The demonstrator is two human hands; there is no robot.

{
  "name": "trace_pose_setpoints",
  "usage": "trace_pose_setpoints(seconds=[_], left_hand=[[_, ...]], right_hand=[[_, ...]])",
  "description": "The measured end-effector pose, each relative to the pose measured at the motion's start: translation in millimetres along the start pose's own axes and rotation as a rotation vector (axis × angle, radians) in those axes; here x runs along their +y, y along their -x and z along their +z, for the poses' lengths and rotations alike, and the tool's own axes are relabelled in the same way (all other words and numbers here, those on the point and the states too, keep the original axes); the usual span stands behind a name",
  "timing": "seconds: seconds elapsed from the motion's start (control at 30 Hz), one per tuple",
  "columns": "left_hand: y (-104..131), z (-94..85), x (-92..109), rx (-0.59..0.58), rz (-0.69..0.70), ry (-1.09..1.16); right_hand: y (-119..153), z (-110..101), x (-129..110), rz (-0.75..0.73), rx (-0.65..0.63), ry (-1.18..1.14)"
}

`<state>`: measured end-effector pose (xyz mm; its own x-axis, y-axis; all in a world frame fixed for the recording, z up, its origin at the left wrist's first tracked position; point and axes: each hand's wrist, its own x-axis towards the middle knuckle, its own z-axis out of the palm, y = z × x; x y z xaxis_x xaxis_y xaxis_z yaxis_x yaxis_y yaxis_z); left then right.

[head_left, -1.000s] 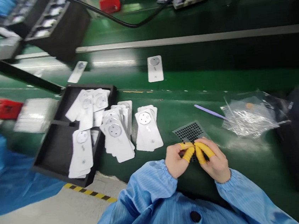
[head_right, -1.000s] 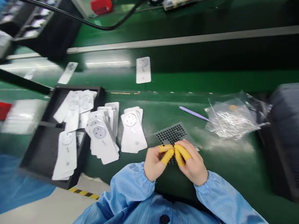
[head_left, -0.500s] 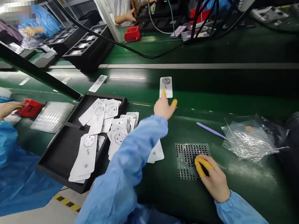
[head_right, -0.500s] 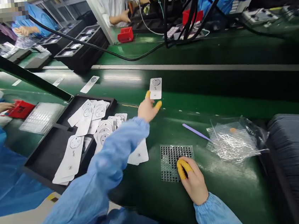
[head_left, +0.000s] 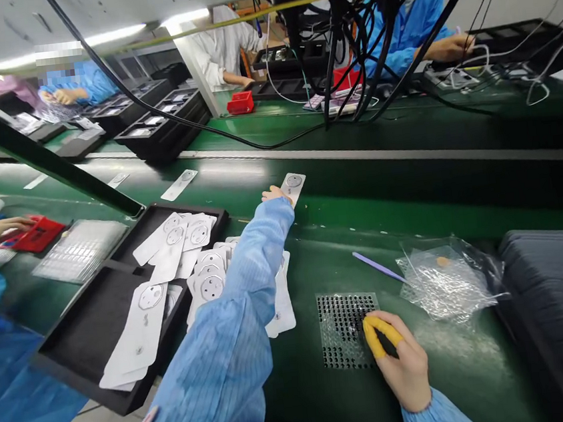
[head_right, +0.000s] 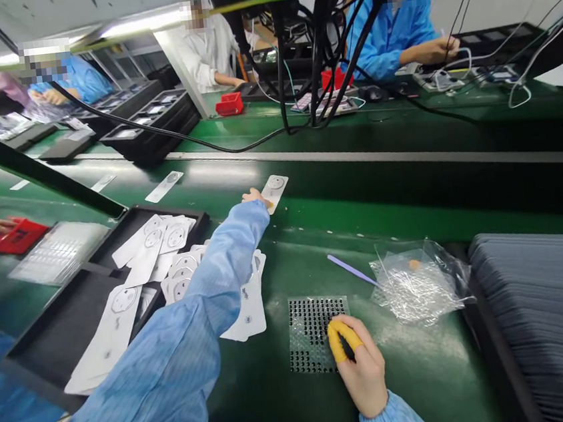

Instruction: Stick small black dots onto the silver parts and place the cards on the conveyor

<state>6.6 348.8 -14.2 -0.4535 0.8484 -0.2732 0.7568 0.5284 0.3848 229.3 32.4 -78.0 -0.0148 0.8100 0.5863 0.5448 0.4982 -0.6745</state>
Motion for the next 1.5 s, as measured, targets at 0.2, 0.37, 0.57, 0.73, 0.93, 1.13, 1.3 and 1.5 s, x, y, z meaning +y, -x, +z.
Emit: trace_pose_setpoints(seconds=[0.2,0.37,0.57,0.73,0.93,1.13,1.3,1.5], left_hand=[[6.3,-11.0,-1.2,-0.018,-0.001,0.109],[22.0,-41.3,-4.9,-0.182,0.059,0.307],[147.7,-21.0,-59.0,-0.428,0.257,0.559],[273.5,-1.2,-108.7,-0.769,0.508,0.986],[310.0,0.8,-118.0,-0.621,0.545,0.832],[315.3,2.1,-126.1,-0.600,0.559,0.762],[316.3,-1.4,-124.9,-0.574,0.624,0.767],[313.7,-5.5,-116.2,-0.573,0.763,0.818]], right_hand=[[0.3,3.4,0.3,-0.048,0.002,0.039],[-3.8,-2.7,-1.0,-0.058,0.014,0.060],[-39.9,-18.1,-24.6,-0.100,0.173,0.157],[-78.8,-20.0,-52.1,-0.168,0.183,0.192],[-78.2,-21.2,-72.8,-0.121,0.139,0.211],[-73.1,-30.2,-77.7,-0.097,0.098,0.244],[-69.2,-33.6,-82.4,-0.153,-0.063,0.250],[-63.2,-27.2,-87.8,-0.139,-0.011,0.224]])
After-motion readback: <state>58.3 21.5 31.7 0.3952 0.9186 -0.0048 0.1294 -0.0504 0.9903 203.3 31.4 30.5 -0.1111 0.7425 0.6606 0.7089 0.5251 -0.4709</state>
